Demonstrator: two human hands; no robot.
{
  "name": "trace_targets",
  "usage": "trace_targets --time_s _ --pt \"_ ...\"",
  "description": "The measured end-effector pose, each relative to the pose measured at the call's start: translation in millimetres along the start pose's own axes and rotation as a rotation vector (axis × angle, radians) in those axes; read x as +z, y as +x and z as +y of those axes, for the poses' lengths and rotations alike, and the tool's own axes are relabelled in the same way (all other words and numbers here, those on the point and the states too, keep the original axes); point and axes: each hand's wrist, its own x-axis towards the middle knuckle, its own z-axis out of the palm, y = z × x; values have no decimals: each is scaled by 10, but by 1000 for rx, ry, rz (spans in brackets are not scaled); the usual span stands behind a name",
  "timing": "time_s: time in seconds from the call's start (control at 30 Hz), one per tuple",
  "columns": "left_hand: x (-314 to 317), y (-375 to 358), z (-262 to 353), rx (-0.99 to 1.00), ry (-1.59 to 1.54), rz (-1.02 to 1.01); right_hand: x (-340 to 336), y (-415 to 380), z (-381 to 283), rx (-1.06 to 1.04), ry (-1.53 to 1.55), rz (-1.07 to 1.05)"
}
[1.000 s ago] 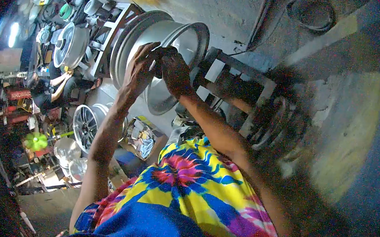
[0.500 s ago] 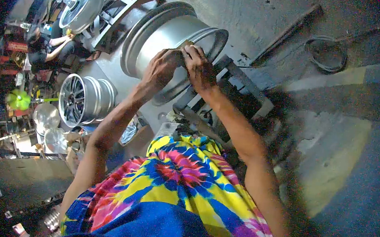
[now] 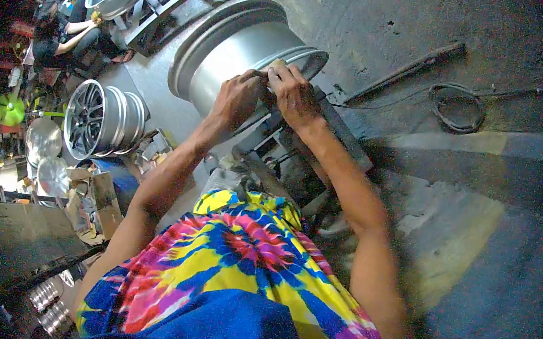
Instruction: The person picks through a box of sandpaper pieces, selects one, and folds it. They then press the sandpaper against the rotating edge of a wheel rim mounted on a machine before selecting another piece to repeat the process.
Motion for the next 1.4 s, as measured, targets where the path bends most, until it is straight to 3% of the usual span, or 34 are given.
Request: trace_targets --time_s 0.33,0.57,0.7,0.97,1.1,1.17,1.4 --pt "-60 49 -2 -39 -135 46 3 44 41 -32 -60 -52" --pt "-253 -18 -10 -124 -154 -16 -13 198 32 -114 -52 -210" --pt "-271 -270 -155 -183 -177 -4 36 385 -124 -176 -18 -414" --pt "-228 -851 -196 -237 -286 89 244 225 -636 -201 -140 -491" --pt "-134 -1042 -163 -201 -201 184 367 45 -838 -206 -211 -419" --pt "-139 -1025 -115 -235 -180 135 321 -18 -814 -175 -170 -416" --pt "-66 -598 -141 15 -95 57 149 -85 -560 -28 -127 -147"
